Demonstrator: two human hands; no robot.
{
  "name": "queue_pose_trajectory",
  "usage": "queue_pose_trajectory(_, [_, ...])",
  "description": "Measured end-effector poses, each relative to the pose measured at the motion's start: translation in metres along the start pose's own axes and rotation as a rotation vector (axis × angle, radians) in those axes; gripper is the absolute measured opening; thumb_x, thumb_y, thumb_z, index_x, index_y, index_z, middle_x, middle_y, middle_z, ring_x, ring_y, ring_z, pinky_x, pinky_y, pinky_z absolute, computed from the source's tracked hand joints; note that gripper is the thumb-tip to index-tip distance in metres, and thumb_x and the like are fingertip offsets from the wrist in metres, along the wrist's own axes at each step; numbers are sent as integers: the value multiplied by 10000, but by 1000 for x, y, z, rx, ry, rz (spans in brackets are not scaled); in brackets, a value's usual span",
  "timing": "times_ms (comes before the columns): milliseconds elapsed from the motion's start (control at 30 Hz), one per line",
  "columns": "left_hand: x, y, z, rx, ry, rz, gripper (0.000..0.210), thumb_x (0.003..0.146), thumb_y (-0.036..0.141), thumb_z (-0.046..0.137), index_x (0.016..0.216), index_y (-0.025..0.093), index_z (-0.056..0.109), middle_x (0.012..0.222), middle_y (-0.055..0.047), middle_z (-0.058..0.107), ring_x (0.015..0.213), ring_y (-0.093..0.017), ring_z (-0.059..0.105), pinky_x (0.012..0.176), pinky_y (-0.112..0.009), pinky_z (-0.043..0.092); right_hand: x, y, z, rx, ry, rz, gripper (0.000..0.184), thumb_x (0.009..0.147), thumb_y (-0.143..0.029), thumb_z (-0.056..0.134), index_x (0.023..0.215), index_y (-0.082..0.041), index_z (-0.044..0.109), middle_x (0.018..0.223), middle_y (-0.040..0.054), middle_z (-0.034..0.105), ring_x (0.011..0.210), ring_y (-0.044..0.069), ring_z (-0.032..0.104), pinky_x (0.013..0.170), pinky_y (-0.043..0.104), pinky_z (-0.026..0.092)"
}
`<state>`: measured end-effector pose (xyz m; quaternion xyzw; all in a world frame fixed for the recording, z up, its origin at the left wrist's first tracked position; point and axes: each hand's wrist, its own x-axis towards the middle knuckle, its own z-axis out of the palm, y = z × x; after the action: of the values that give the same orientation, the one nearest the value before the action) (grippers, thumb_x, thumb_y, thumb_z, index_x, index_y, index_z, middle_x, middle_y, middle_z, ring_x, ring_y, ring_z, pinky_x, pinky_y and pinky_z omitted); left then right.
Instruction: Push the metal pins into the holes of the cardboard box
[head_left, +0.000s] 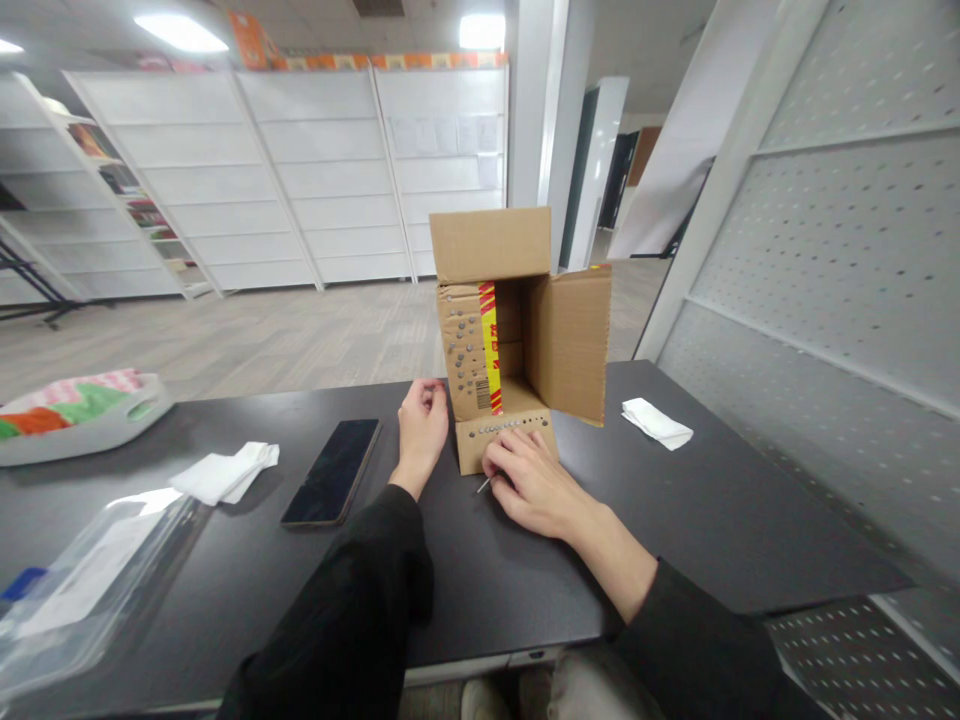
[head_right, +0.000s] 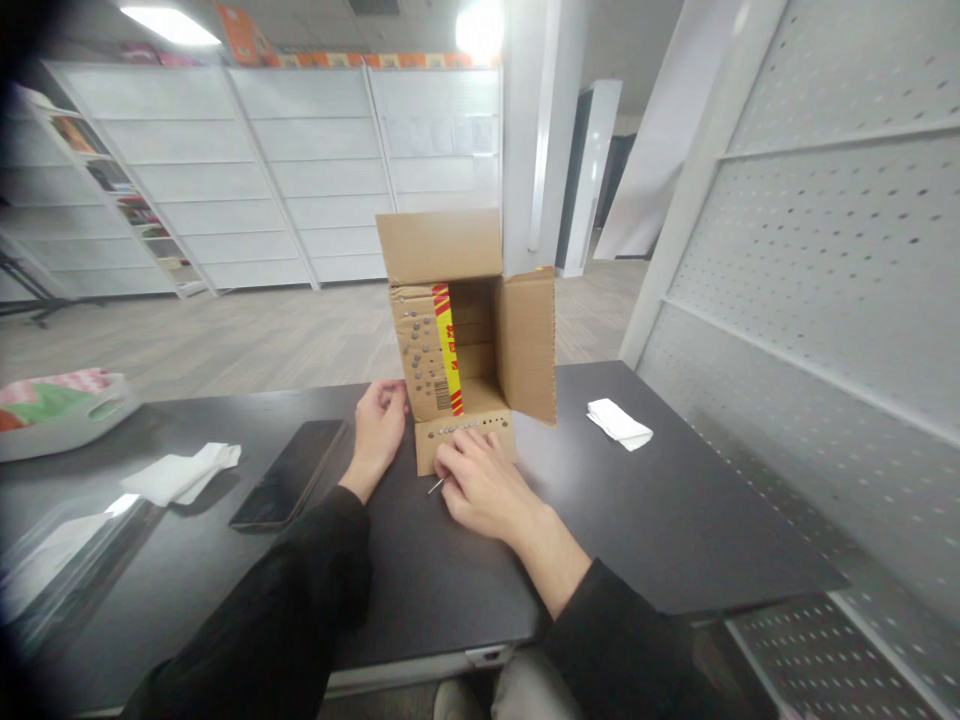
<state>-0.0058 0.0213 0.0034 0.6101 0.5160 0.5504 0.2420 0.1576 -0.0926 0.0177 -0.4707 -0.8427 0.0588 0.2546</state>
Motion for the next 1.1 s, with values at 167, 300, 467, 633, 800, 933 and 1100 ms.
queue_pose_trajectory(167, [0, -1, 0, -2, 2, 3, 187, 873, 343, 506, 883, 184, 604, 636, 0, 614, 582, -136, 566, 565, -235, 396, 1, 7, 3, 45, 133, 57, 79, 865, -140, 465, 858, -212, 496, 908, 31, 583, 886, 191, 515, 812, 332, 346])
queue_pose_trajectory(300, [0, -2, 0, -11, 2, 2, 177, 867, 334, 511, 879, 182, 603, 641, -2, 615, 588, -139, 567, 568, -235, 393, 2, 14, 7, 116, 222, 96, 44, 891, -184, 459, 869, -208, 488, 879, 44, 594, 841, 192, 537, 792, 330, 381])
queue_pose_trajectory(467, [1, -3, 1, -21, -2, -6, 176, 865, 333, 510, 880, 185, 603, 633, 3, 604, 583, -137, 561, 560, -233, 383, 4, 21, 10, 165, 356, 216, 21, 892, -210, 456, 874, -209, 466, 835, 54, 603, 784, 197, 565, 735, 320, 421])
queue_pose_trajectory(633, [1, -2, 0, -9, -10, -2, 174, 867, 330, 505, 875, 183, 599, 618, 7, 592, 576, -135, 553, 557, -234, 375, 5, 26, 10, 175, 455, 305, 41, 903, -244, 440, 902, -209, 461, 843, 70, 630, 757, 200, 602, 706, 321, 441])
queue_pose_trajectory(800, [1, -1, 0, 3, -2, 0, 179, 867, 334, 508, 874, 182, 603, 621, 4, 597, 580, -138, 555, 554, -234, 371, 4, 28, 9, 160, 488, 368, 72, 914, -266, 425, 932, -207, 462, 840, 76, 650, 757, 215, 629, 692, 328, 447])
queue_pose_trajectory(933, [1, -2, 0, -1, -3, -8, 181, 868, 332, 512, 880, 180, 611, 645, -7, 616, 592, -138, 567, 559, -234, 384, 4, 27, 8, 156, 478, 394, 82, 927, -276, 412, 948, -210, 457, 867, 88, 666, 778, 230, 649, 678, 330, 445])
queue_pose_trajectory(1100, [2, -5, 1, -12, -4, -9, 191, 869, 341, 513, 886, 179, 613, 647, -13, 623, 597, -140, 570, 562, -232, 390, 4, 27, 7, 135, 473, 399, 78, 925, -250, 406, 947, -205, 467, 870, 91, 665, 775, 224, 644, 687, 336, 442])
